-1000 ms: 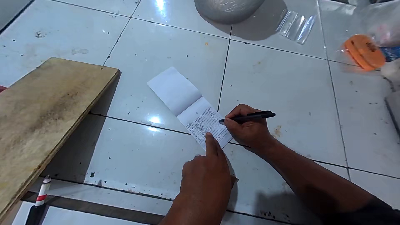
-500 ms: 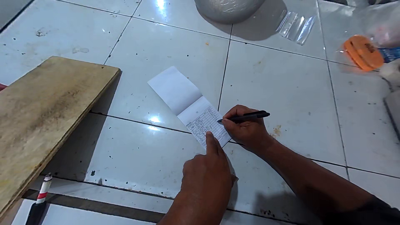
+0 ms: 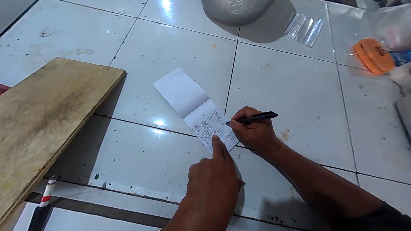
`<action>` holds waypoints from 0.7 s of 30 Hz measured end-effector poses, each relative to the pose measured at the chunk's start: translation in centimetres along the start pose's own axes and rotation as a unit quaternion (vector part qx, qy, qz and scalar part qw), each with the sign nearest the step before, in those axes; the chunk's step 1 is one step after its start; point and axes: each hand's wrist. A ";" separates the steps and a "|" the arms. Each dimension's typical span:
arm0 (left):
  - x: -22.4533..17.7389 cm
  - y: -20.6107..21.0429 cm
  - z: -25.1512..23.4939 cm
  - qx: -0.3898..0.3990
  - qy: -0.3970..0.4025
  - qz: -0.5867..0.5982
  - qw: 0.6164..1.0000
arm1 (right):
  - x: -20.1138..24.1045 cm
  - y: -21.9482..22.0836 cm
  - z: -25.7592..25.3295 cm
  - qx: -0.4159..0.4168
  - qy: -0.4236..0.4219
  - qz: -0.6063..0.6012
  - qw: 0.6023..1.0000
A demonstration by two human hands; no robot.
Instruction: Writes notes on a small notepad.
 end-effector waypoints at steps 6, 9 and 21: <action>0.0 -0.1 0.0 0.006 0.000 0.005 1.000 | 0.0 0.0 -0.1 0.001 0.011 0.007 1.000; 0.0 -0.1 0.1 0.006 0.002 0.004 1.000 | -0.2 -0.1 0.0 -0.001 -0.012 -0.030 0.999; 0.0 0.0 0.0 0.009 0.000 0.007 1.000 | 0.3 0.3 0.0 -0.013 -0.003 -0.074 0.997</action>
Point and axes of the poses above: each hand's wrist, its own z-axis away from the middle knuckle, its own y-axis out of the palm, x = y × z, and after that the axes turned 13 degrees about x, right-handed
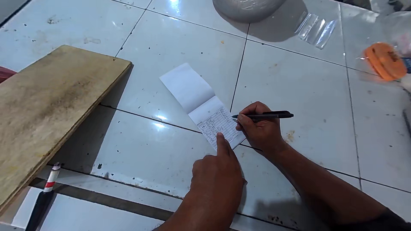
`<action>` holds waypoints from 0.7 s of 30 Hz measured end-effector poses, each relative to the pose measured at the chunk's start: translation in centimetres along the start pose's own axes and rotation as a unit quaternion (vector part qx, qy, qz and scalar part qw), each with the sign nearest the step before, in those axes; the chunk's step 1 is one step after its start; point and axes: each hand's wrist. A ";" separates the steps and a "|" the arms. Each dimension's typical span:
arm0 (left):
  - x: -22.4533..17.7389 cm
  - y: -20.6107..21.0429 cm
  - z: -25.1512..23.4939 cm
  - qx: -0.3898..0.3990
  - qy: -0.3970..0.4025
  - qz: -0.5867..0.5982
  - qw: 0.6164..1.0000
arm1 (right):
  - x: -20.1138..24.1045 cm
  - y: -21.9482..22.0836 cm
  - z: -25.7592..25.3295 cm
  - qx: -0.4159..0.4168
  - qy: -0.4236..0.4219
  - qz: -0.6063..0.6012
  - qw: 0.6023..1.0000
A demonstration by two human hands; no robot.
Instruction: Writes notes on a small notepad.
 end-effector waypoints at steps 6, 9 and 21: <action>0.0 0.2 0.1 -0.002 0.005 0.010 1.000 | 0.2 0.1 0.0 -0.008 0.007 0.001 1.000; 0.1 0.1 0.2 0.002 0.009 0.016 1.000 | 0.1 0.2 0.0 -0.007 0.007 0.003 1.000; -0.2 -0.1 0.7 0.023 0.001 0.006 1.000 | 0.1 0.3 -0.1 -0.009 0.012 0.013 1.000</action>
Point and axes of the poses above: each hand's wrist, its own z-axis away from the middle knuckle, its own y-axis out of the palm, x = y × z, and after that the axes turned 13 degrees about x, right-handed
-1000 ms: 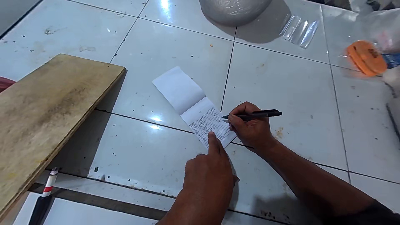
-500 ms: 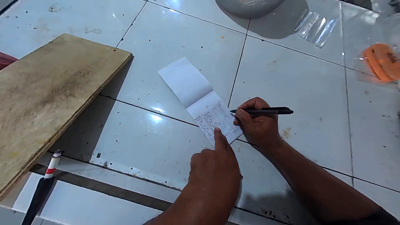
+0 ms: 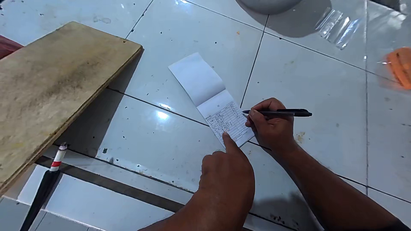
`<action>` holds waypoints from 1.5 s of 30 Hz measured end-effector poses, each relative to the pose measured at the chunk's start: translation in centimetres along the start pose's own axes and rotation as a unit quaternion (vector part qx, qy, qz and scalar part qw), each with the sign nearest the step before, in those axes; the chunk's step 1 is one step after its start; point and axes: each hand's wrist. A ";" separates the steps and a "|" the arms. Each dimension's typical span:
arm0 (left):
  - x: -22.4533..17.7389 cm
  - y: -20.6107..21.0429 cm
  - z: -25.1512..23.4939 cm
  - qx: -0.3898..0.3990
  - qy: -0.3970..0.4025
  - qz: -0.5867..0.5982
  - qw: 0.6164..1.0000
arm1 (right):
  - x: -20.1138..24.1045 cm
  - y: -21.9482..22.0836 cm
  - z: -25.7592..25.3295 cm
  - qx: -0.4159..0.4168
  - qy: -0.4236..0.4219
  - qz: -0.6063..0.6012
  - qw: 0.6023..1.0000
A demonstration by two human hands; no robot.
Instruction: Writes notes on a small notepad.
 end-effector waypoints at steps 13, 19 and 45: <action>-0.4 -0.3 0.8 0.013 -0.011 -0.018 1.000 | 0.2 0.0 0.1 -0.001 0.002 -0.003 1.000; -0.3 -0.1 0.7 -0.003 -0.017 -0.019 1.000 | 0.0 0.1 0.1 -0.004 -0.001 -0.005 1.000; 0.1 0.2 -0.4 -0.002 0.005 -0.009 1.000 | 0.1 -0.3 0.0 0.007 0.005 -0.025 1.000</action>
Point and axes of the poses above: each hand's wrist, its own z-axis away from the middle knuckle, its own y-axis out of the palm, x = y × z, and after that the axes turned 13 degrees about x, right-handed
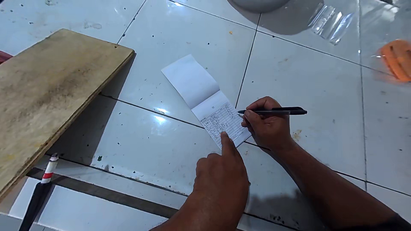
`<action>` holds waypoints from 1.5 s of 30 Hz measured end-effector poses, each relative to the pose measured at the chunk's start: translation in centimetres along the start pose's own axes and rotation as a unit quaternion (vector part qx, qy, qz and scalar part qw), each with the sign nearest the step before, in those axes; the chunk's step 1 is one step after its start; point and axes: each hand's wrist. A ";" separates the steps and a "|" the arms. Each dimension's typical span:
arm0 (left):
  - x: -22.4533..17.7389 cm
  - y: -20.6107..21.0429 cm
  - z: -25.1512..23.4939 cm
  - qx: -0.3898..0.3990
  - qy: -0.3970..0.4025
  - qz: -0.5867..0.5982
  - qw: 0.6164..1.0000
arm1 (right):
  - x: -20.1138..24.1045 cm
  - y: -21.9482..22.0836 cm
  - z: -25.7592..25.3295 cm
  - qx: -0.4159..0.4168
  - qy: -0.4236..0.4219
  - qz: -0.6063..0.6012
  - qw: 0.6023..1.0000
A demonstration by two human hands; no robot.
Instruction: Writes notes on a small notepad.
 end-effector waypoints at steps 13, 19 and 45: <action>0.1 0.2 0.0 -0.026 -0.005 -0.007 1.000 | 1.7 -1.9 -0.2 0.029 -0.052 -0.007 0.998; 0.0 0.7 -0.1 -0.060 -0.013 -0.032 0.998 | 0.3 -1.3 0.0 0.033 -0.044 0.047 0.997; 0.1 0.7 -0.9 -0.093 0.014 -0.036 0.995 | -0.1 -1.3 0.1 0.022 -0.024 0.044 0.998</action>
Point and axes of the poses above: each hand's wrist, its own z-axis away from the middle knuckle, its own y-axis out of the palm, x = y × z, and after that the axes turned 13 degrees about x, right-handed
